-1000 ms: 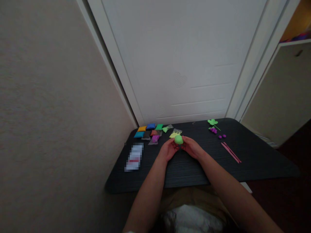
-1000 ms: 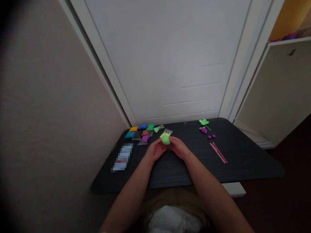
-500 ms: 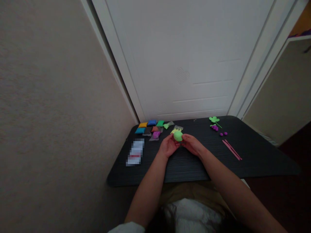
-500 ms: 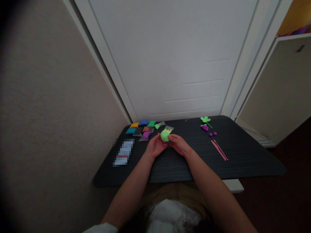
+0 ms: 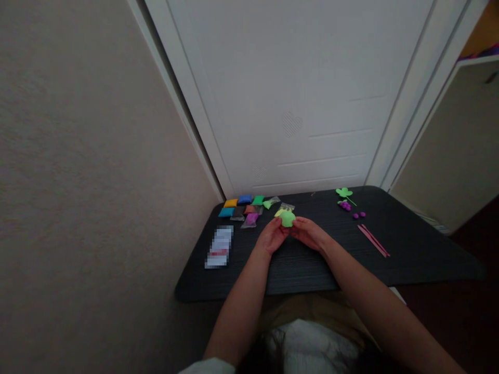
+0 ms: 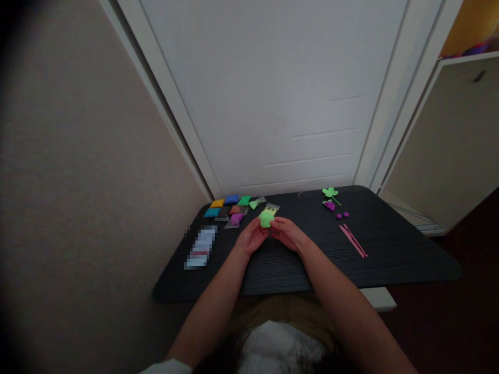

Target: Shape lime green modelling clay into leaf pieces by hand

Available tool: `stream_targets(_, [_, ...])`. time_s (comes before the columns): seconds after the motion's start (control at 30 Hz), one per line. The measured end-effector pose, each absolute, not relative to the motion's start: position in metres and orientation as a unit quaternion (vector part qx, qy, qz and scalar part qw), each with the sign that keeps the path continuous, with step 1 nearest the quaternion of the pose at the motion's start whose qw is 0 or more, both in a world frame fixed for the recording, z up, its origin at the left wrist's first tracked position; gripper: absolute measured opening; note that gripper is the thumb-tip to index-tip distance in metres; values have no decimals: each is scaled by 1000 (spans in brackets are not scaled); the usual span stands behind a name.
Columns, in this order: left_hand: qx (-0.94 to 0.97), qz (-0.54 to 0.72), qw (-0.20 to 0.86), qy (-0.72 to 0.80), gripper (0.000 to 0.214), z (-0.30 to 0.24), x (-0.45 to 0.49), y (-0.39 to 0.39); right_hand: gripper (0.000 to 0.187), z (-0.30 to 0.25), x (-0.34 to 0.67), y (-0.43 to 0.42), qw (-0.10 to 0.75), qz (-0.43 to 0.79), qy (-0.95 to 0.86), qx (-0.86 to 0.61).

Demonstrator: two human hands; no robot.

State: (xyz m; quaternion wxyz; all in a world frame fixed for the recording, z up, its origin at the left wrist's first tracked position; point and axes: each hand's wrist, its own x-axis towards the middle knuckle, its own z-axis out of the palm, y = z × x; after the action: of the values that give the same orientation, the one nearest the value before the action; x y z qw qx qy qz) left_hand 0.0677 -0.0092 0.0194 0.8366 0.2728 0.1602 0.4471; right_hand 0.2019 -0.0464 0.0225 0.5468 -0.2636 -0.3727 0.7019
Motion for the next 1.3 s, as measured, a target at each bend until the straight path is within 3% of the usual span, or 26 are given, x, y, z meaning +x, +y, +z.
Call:
stream_targets(0.4, [295, 429, 839, 158, 18, 9, 65, -5, 17, 20, 202, -44, 567, 705, -350, -244])
stream_targets(1.3, [338, 398, 829, 199, 20, 14, 61, -7, 19, 19, 206, -46, 511, 746, -348, -247])
